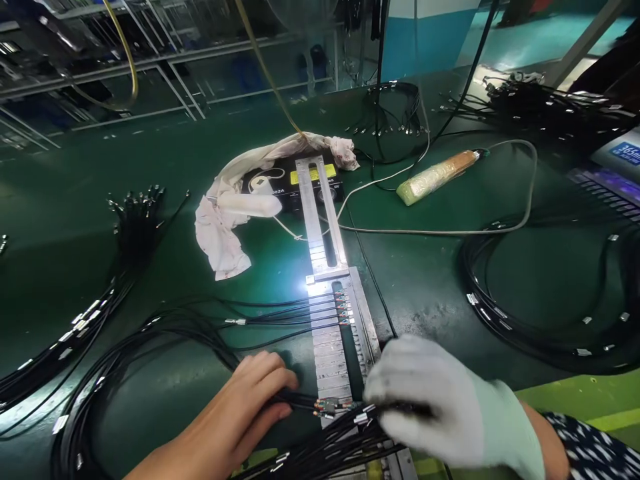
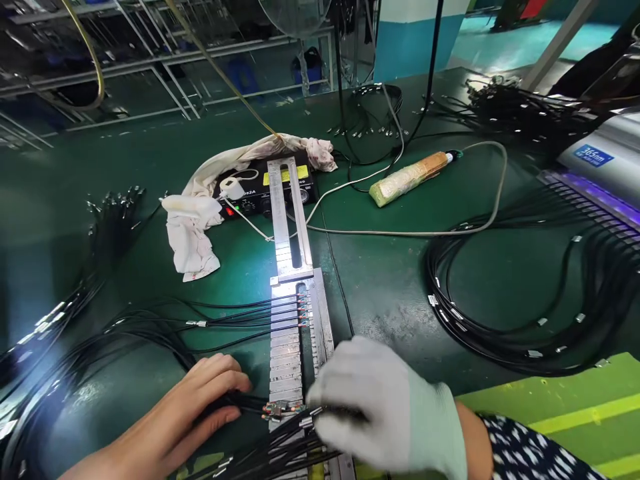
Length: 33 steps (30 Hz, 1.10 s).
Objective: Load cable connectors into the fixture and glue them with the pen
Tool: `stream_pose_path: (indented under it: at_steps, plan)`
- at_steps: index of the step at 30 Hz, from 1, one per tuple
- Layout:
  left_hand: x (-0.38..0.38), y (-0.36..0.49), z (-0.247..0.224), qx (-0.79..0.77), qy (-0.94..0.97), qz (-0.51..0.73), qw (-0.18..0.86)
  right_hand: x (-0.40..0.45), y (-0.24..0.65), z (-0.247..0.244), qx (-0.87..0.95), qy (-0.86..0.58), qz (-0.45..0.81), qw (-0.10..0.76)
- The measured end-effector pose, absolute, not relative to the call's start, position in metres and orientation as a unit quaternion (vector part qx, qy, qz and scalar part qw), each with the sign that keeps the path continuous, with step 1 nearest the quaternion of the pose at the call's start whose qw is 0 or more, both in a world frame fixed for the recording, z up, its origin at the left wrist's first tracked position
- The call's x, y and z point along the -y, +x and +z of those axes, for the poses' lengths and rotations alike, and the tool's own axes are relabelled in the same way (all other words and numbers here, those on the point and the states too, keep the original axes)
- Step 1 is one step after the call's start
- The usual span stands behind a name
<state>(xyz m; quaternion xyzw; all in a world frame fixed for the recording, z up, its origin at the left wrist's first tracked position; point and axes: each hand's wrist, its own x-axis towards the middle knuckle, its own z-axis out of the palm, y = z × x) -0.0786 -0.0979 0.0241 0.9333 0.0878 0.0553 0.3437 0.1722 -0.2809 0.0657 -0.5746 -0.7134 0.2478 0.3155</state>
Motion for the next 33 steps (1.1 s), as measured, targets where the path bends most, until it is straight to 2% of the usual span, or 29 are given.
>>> stream_pose_path:
  at_steps: [5,11,15,19,27,33]
  plan:
    - [0.091,-0.085,0.022,-0.065,0.902,-0.012,0.427,0.298,0.160,0.074,0.710,-0.544,0.316,0.316]
    - [0.077,-0.091,0.032,-0.071,0.919,0.002,0.387,0.268,0.209,0.067,0.548,-0.653,0.309,0.423]
    - [0.069,-0.088,0.041,-0.045,0.914,-0.059,0.399,0.254,0.224,0.048,0.475,-0.686,0.289,0.470]
    - [0.067,-0.072,0.042,-0.090,0.891,0.050,0.442,0.255,0.223,0.041,0.488,-0.671,0.299,0.471]
    - [0.089,-0.038,0.011,-0.057,0.949,0.158,0.268,0.254,0.223,0.046,0.505,-0.680,0.271,0.456]
    - [0.089,-0.037,0.005,-0.024,0.939,0.198,0.281,0.253,0.221,0.049,0.509,-0.685,0.259,0.451]
